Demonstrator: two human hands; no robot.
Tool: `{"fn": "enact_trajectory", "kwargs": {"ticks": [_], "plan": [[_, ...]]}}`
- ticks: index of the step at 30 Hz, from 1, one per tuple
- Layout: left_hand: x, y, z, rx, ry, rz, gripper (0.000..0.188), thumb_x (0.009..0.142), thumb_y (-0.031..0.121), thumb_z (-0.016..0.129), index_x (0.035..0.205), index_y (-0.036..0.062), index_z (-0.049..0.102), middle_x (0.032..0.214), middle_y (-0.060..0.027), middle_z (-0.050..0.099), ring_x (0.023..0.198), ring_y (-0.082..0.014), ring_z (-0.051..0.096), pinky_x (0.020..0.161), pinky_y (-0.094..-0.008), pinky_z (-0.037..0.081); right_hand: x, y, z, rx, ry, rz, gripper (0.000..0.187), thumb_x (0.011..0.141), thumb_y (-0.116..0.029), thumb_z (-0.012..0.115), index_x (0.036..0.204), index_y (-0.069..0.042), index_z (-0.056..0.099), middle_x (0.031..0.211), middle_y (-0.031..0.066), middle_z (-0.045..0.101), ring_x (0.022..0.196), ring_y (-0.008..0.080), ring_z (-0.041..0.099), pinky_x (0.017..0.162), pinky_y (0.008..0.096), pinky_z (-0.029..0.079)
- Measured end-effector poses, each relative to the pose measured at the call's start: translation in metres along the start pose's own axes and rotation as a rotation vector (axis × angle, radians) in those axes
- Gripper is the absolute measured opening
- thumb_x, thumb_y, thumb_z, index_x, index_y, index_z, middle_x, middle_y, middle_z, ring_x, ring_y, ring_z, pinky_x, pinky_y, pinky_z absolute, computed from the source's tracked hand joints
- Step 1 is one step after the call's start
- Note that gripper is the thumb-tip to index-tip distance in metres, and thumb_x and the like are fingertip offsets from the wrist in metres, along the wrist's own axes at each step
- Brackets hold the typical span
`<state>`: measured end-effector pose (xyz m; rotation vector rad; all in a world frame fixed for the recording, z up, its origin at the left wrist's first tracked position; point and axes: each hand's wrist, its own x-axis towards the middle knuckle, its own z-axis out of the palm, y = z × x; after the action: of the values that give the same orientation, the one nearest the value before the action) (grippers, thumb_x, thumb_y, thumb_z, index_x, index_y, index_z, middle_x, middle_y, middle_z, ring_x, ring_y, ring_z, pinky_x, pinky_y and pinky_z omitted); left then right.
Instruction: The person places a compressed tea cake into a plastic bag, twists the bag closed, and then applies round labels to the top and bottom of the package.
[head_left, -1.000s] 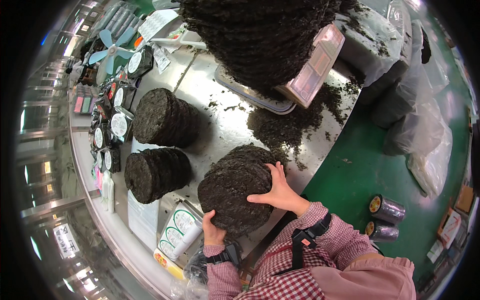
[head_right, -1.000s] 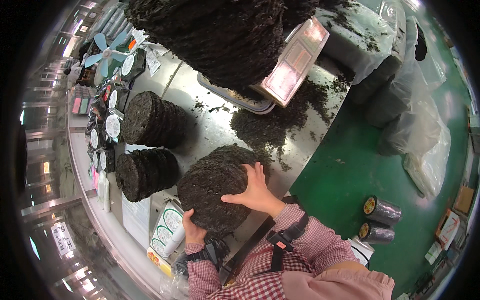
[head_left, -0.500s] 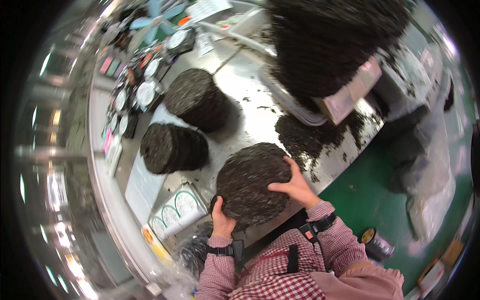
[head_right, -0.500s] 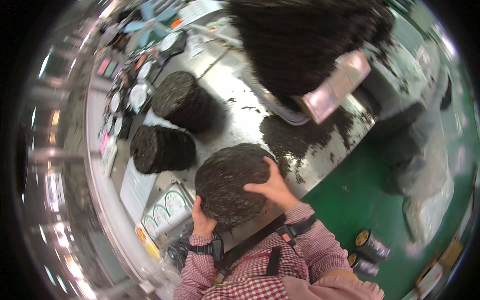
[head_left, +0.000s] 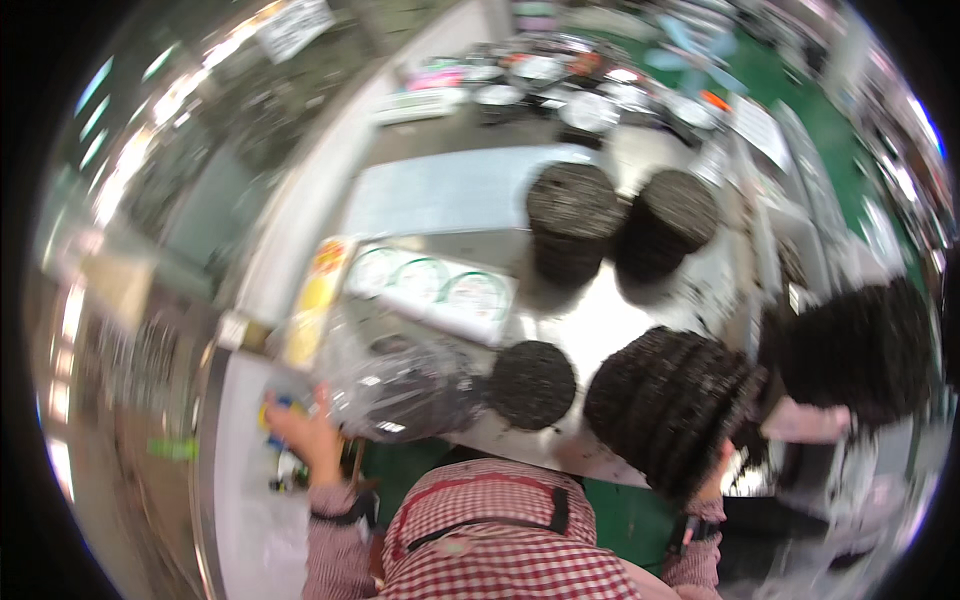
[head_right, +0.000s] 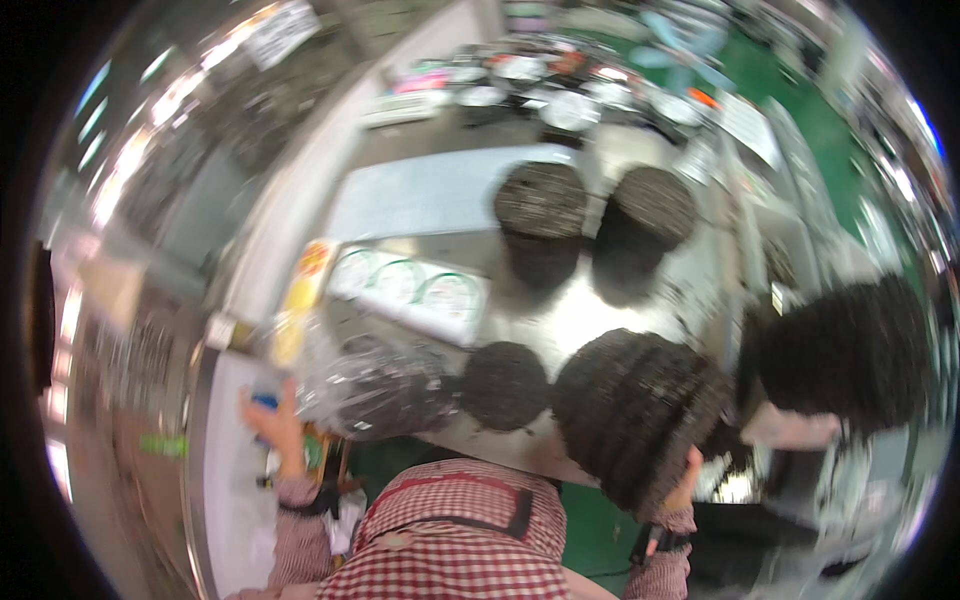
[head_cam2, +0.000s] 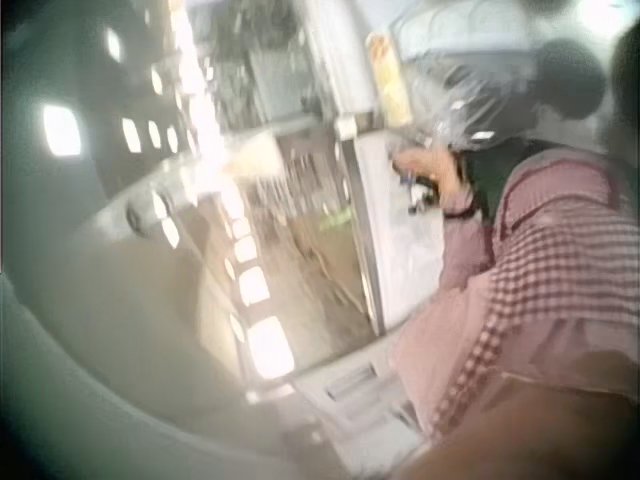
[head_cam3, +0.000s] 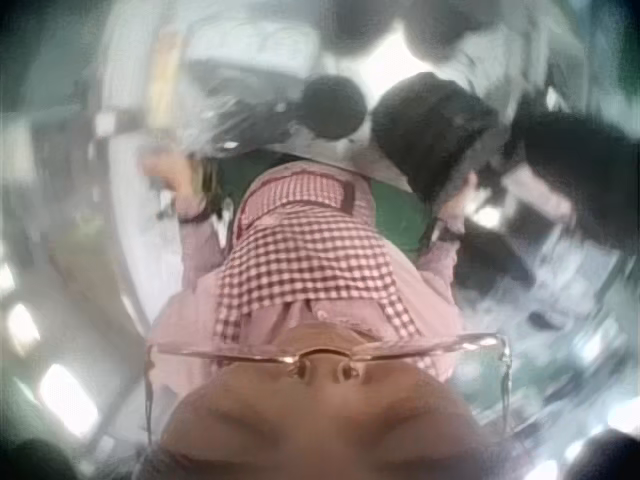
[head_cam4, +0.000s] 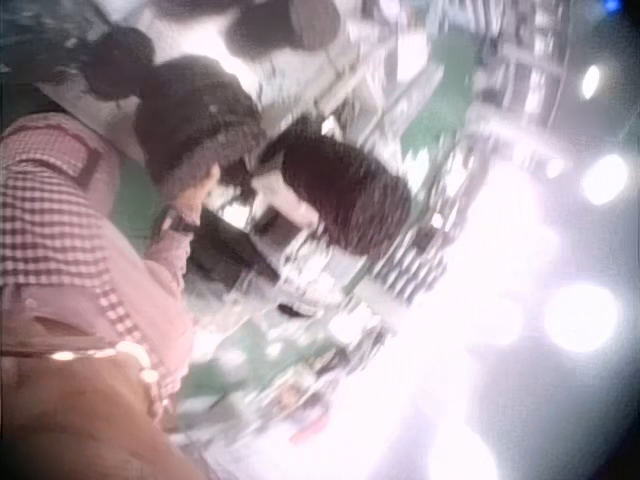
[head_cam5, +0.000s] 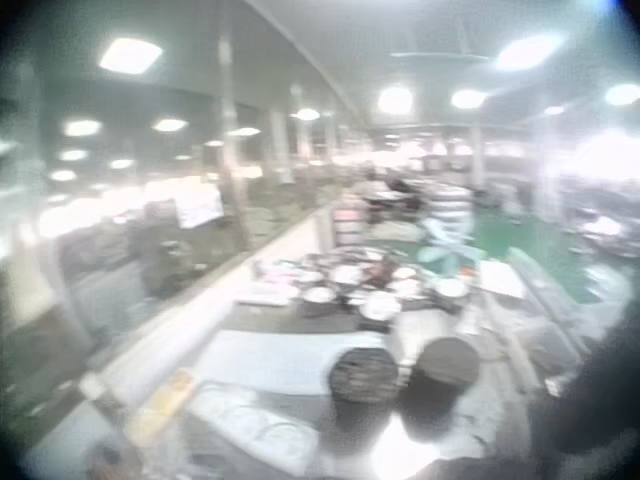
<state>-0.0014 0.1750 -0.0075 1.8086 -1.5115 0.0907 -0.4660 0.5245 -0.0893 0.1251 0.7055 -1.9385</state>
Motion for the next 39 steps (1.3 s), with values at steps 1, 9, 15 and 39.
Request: {"fn": "enact_trajectory", "kwargs": {"ticks": [1, 9, 15, 39], "plan": [[0.001, -0.034, 0.019, 0.154, -0.083, -0.131, 0.091, 0.078, 0.042, 0.082, 0.140, -0.0076, 0.036, 0.150, -0.0260, 0.031, 0.136, -0.0343, 0.034, 0.111, -0.0449, 0.030, 0.005, -0.005, 0.027, -0.180, -0.125, -0.037, 0.069, 0.096, -0.062, 0.046, 0.141, -0.010, 0.051, 0.136, 0.0066, 0.057, 0.122, 0.0266, 0.053, 0.109, 0.0409, 0.041], [-0.034, -0.073, 0.027, -0.887, -0.400, -0.565, 0.034, 0.083, 0.001, 0.074, 0.115, -0.0035, 0.063, 0.107, -0.0055, 0.066, 0.093, -0.0167, 0.062, 0.082, -0.0277, 0.050, 0.070, 0.051, 0.158, -0.204, -0.149, 0.320, 0.053, 0.094, -0.051, 0.056, 0.129, -0.011, 0.059, 0.119, 0.0037, 0.066, 0.109, 0.0207, 0.063, 0.095, 0.0372, 0.052], [-0.020, -0.044, -0.023, -1.318, -0.534, -0.411, 0.032, 0.097, 0.025, 0.056, 0.114, -0.0002, 0.066, 0.104, -0.0086, 0.068, 0.097, -0.0183, 0.063, 0.089, -0.0318, 0.046, 0.085, 0.091, 0.251, -0.343, -0.546, 0.487, 0.061, 0.089, -0.051, 0.061, 0.133, -0.009, 0.056, 0.121, 0.0088, 0.066, 0.107, 0.0261, 0.065, 0.095, 0.0412, 0.053], [-0.002, 0.080, 0.054, -1.195, -0.350, -0.151, 0.022, 0.095, 0.013, 0.055, 0.114, 0.0019, 0.056, 0.114, -0.0123, 0.057, 0.099, -0.0193, 0.058, 0.087, -0.0356, 0.050, 0.066, 0.053, 0.254, -0.414, -0.479, 0.377, 0.061, 0.095, -0.047, 0.056, 0.140, -0.006, 0.049, 0.137, 0.0114, 0.057, 0.123, 0.0282, 0.055, 0.106, 0.0440, 0.045]]}}
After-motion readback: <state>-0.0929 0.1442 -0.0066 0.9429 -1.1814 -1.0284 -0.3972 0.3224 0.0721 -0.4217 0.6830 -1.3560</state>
